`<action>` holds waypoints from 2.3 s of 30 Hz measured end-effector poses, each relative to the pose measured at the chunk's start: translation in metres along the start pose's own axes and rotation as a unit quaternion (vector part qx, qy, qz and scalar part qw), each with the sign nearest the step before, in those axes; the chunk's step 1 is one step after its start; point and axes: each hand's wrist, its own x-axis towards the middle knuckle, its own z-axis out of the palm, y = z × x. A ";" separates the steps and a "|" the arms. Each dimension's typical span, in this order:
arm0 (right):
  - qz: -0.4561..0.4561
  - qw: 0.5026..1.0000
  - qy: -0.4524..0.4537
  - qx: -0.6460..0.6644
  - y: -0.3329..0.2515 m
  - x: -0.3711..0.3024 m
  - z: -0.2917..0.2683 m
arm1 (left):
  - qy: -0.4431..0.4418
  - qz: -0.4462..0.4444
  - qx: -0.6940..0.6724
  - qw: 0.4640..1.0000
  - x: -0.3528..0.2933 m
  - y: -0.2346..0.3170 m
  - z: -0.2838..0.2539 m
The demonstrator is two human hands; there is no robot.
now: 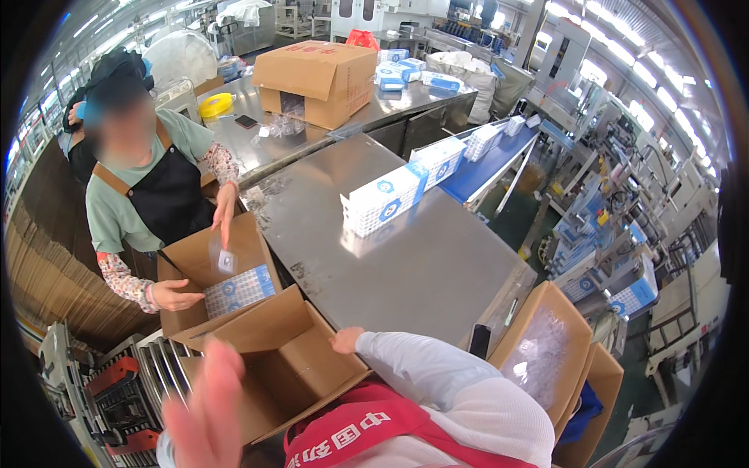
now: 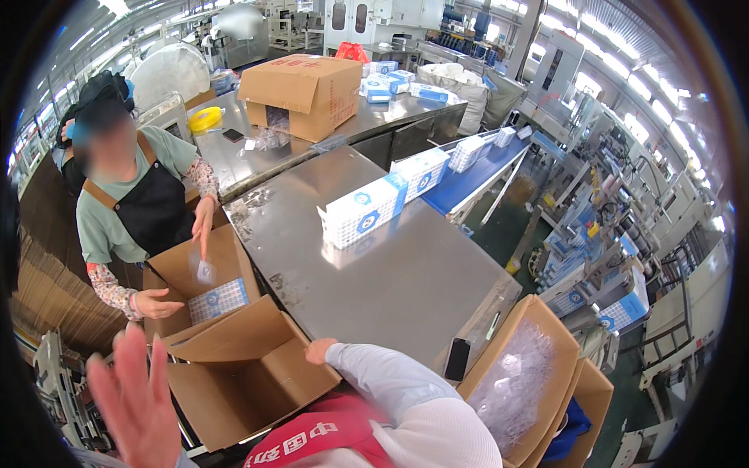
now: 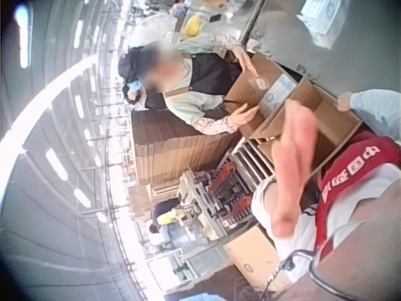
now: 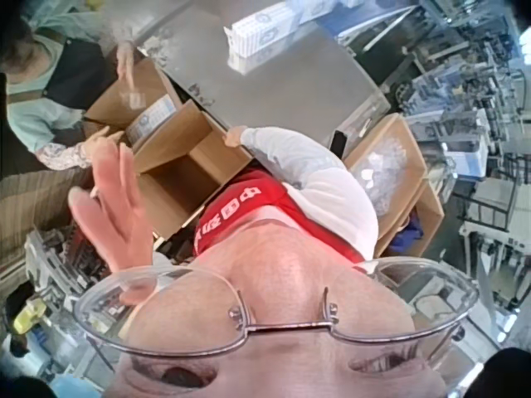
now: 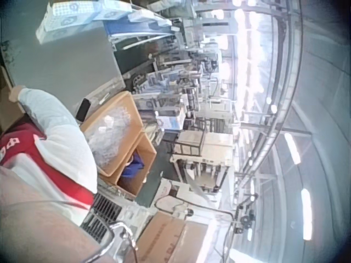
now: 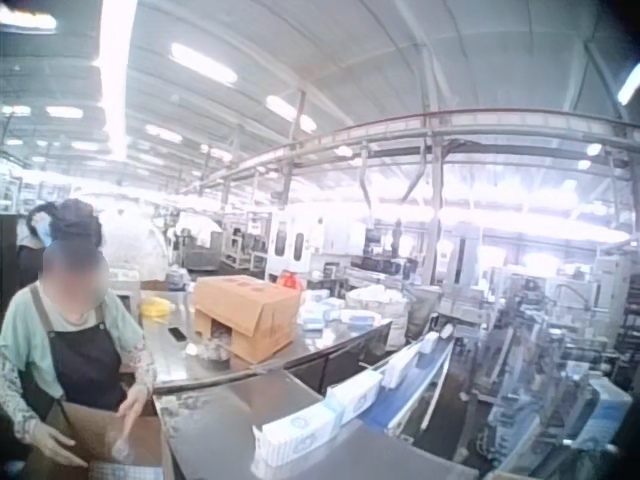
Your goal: The person packs blue and white patterned boxes into larger cardboard shipping boxes. They arrange the items inside, close the flaps, and move the filled boxes to a conveyor belt.
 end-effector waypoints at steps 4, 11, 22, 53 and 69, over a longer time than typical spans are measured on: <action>0.017 1.000 -0.011 0.008 0.023 -0.014 0.000 | 0.028 -0.149 -0.129 0.980 0.062 0.061 0.057; -0.016 1.000 -0.013 0.001 0.012 -0.014 -0.005 | -0.036 -0.009 -0.153 0.987 0.067 0.040 0.082; -0.067 0.973 -0.212 -0.059 0.028 0.064 0.019 | -0.192 -0.403 0.166 0.879 -0.057 -0.146 0.027; 0.036 0.933 -0.356 -0.046 -0.001 0.027 -0.027 | -0.223 -0.536 0.293 0.759 -0.221 -0.292 0.037; 0.119 0.952 -0.282 -0.020 0.048 0.068 0.007 | -0.191 -0.574 0.291 0.741 -0.223 -0.319 0.034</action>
